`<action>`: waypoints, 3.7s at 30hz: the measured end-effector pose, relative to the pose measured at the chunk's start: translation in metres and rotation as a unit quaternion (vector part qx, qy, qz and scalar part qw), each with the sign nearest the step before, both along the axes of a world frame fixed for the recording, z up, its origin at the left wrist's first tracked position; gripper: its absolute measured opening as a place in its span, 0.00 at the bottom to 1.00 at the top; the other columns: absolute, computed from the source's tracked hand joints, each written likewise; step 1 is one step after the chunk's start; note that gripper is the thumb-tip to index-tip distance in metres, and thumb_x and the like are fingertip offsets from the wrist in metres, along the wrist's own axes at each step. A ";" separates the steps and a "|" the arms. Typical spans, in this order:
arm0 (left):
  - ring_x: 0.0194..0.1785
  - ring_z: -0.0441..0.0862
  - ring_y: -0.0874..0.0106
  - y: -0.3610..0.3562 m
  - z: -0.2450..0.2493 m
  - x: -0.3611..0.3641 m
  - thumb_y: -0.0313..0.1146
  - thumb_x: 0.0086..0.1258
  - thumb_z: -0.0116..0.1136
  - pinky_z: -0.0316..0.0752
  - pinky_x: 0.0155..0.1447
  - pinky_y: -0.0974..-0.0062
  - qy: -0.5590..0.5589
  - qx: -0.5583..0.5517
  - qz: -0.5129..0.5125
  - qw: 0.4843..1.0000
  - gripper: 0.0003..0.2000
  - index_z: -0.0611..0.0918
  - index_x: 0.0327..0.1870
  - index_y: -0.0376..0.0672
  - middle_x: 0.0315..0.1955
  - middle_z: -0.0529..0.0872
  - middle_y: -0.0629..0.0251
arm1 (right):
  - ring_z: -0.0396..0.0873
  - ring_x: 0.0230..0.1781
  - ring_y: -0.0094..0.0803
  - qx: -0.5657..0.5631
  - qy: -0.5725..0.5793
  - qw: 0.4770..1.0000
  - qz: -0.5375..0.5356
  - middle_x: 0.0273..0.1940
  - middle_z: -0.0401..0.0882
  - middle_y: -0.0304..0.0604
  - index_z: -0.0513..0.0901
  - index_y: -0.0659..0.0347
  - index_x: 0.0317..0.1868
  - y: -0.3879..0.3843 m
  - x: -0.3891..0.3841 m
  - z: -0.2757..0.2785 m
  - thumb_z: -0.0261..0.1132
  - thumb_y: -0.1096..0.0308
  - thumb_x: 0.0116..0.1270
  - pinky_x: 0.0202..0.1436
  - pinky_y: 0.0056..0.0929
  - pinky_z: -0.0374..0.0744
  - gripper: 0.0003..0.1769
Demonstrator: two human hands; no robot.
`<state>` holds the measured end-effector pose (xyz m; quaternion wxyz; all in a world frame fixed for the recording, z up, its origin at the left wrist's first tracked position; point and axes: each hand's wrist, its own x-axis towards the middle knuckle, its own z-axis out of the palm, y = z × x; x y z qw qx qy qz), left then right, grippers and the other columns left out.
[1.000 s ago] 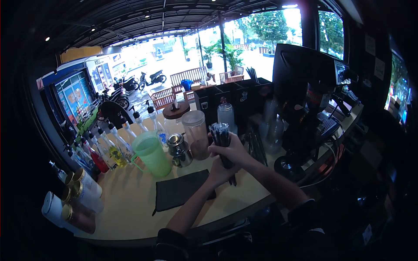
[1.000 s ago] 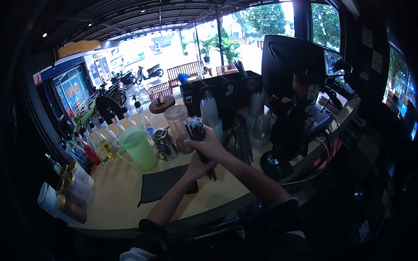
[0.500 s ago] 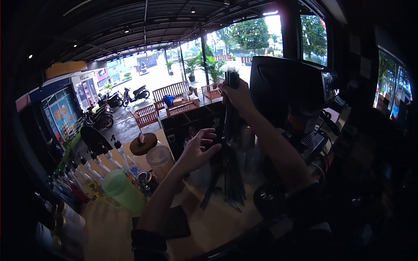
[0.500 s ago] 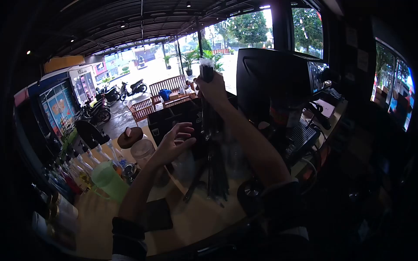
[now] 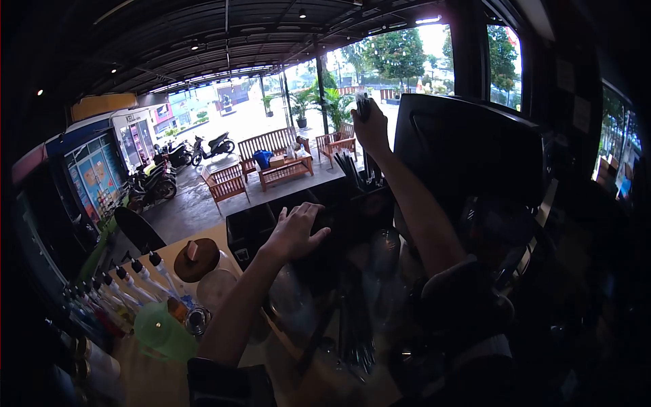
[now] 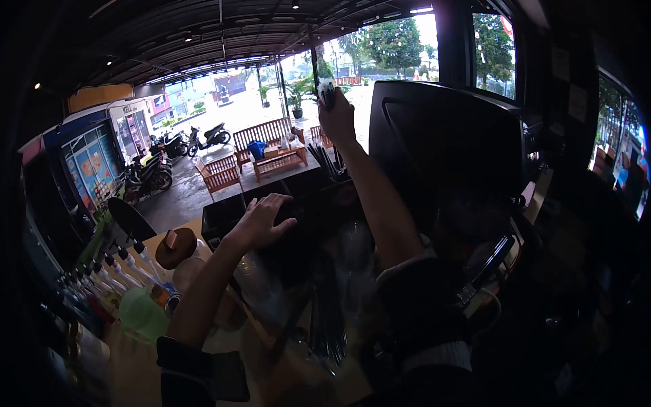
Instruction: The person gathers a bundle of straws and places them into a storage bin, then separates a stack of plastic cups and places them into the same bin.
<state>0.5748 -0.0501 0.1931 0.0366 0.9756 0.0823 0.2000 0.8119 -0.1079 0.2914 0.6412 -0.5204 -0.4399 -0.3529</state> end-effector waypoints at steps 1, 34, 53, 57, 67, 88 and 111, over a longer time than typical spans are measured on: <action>0.65 0.64 0.59 0.002 0.000 0.001 0.47 0.65 0.52 0.49 0.70 0.48 0.015 -0.005 0.001 1.000 0.28 0.67 0.61 0.39 0.58 0.70 0.54 | 0.75 0.26 0.44 -0.027 0.021 0.999 -0.012 0.24 0.76 0.49 0.71 0.65 0.34 0.004 0.006 -0.004 0.64 0.69 0.57 0.32 0.39 0.73 0.11; 0.53 0.74 0.52 0.020 -0.012 0.002 0.31 0.54 0.57 0.67 0.60 0.61 -0.025 -0.063 -0.085 0.994 0.29 0.66 0.60 0.43 0.50 0.75 0.50 | 0.76 0.37 0.29 -0.392 0.281 0.834 0.269 0.39 0.78 0.46 0.55 0.65 0.67 0.013 0.097 -0.094 0.67 0.61 0.47 0.39 0.24 0.74 0.48; 0.56 0.71 0.54 0.021 -0.015 0.001 0.40 0.52 0.63 0.58 0.66 0.59 -0.013 -0.042 -0.074 0.996 0.34 0.64 0.62 0.45 0.53 0.73 0.52 | 0.55 0.69 0.49 -0.436 0.165 0.880 0.092 0.68 0.49 0.66 0.21 0.65 0.67 0.032 0.051 -0.079 0.80 0.41 0.25 0.69 0.34 0.60 0.87; 0.55 0.72 0.54 0.019 -0.014 0.001 0.41 0.51 0.64 0.58 0.66 0.59 -0.023 -0.032 -0.078 0.996 0.35 0.64 0.62 0.46 0.52 0.73 0.52 | 0.66 0.61 0.50 -0.409 0.153 0.899 0.009 0.60 0.64 0.64 0.37 0.67 0.69 0.054 0.054 -0.078 0.81 0.52 0.29 0.64 0.36 0.67 0.75; 0.57 0.69 0.51 0.013 -0.012 -0.001 0.41 0.51 0.64 0.61 0.65 0.57 -0.017 -0.058 -0.069 0.996 0.35 0.65 0.62 0.47 0.54 0.72 0.53 | 0.80 0.44 0.43 -0.294 0.156 0.943 -0.025 0.40 0.81 0.54 0.75 0.68 0.46 0.055 0.057 -0.088 0.74 0.62 0.39 0.49 0.35 0.77 0.33; 0.62 0.68 0.61 -0.025 0.011 -0.033 0.45 0.63 0.58 0.56 0.66 0.51 -0.131 0.078 -0.064 0.986 0.27 0.67 0.60 0.42 0.57 0.71 0.58 | 0.38 0.71 0.62 -0.296 0.067 0.953 0.008 0.68 0.39 0.71 0.40 0.59 0.71 -0.010 -0.006 -0.056 0.72 0.30 0.33 0.69 0.54 0.50 0.73; 0.47 0.79 0.59 -0.103 -0.144 -0.216 0.35 0.60 0.59 0.73 0.50 0.68 -0.058 -0.193 -0.126 0.971 0.18 0.76 0.49 0.37 0.42 0.81 0.53 | 0.77 0.45 0.54 -0.593 0.133 0.789 -0.085 0.45 0.75 0.60 0.70 0.70 0.48 -0.183 -0.278 -0.224 0.63 0.57 0.56 0.48 0.44 0.76 0.26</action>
